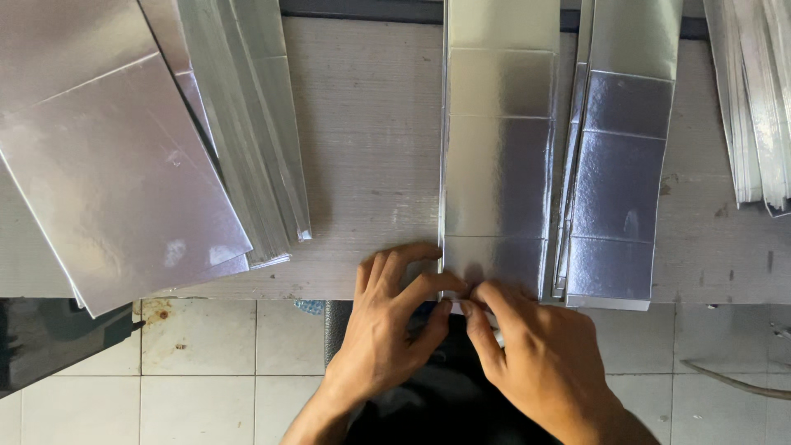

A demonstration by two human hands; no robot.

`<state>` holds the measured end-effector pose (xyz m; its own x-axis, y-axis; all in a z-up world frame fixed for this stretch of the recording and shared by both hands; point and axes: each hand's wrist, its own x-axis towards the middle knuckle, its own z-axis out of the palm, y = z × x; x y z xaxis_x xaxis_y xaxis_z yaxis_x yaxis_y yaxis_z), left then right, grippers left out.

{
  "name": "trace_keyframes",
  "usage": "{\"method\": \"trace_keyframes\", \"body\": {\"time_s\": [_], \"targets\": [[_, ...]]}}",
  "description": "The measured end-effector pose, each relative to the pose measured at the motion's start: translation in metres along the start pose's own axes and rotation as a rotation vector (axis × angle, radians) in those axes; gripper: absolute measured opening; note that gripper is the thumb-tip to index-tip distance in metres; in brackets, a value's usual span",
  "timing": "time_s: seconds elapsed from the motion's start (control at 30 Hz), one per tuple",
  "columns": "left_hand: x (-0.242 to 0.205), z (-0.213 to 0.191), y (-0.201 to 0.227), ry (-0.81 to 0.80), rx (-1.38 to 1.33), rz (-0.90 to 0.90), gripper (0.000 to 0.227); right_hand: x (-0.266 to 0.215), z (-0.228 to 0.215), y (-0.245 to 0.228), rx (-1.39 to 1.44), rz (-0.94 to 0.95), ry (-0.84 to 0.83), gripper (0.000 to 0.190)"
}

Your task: The person applies white adhesive tape to the edges of stacked translucent plastic sheets on a workbench. They repeatedly pull tape from a roll, press it along the sheet edges, and smooth it down by hand.

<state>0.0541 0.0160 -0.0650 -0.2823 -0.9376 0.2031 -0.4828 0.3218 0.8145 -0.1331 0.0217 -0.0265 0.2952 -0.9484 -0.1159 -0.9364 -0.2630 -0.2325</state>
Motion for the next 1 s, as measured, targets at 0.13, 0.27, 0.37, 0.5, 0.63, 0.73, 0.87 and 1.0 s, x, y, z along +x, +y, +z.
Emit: {"method": "trace_keyframes", "body": {"time_s": [0.13,0.27,0.37,0.5,0.63,0.73,0.87,1.0], "targets": [[0.002,0.001,0.001,0.006,0.004,-0.004,0.022,-0.009,-0.012,0.009,0.091,-0.108,0.031,0.044],[0.002,-0.001,0.0,0.006,0.014,-0.01,0.023,-0.016,-0.03,0.033,-0.16,-0.077,0.057,0.034],[0.002,0.0,0.0,-0.007,0.012,-0.017,0.023,-0.024,-0.028,0.06,-0.063,0.008,-0.023,0.025],[0.002,0.0,0.001,-0.004,0.022,-0.033,0.024,-0.02,-0.024,0.074,0.211,-0.015,-0.008,0.018],[0.004,0.0,0.003,-0.013,0.024,-0.058,0.023,-0.014,-0.019,0.078,0.417,0.062,-0.092,0.02],[0.004,-0.001,0.003,-0.022,0.032,-0.05,0.023,-0.012,-0.012,0.078,0.469,0.123,-0.106,0.02],[0.004,0.001,0.002,-0.016,0.043,-0.059,0.023,-0.012,-0.005,0.08,0.515,0.085,-0.073,0.019],[0.004,0.002,0.004,-0.02,0.059,-0.099,0.023,-0.012,-0.001,0.079,0.495,0.099,-0.026,0.022]]}}
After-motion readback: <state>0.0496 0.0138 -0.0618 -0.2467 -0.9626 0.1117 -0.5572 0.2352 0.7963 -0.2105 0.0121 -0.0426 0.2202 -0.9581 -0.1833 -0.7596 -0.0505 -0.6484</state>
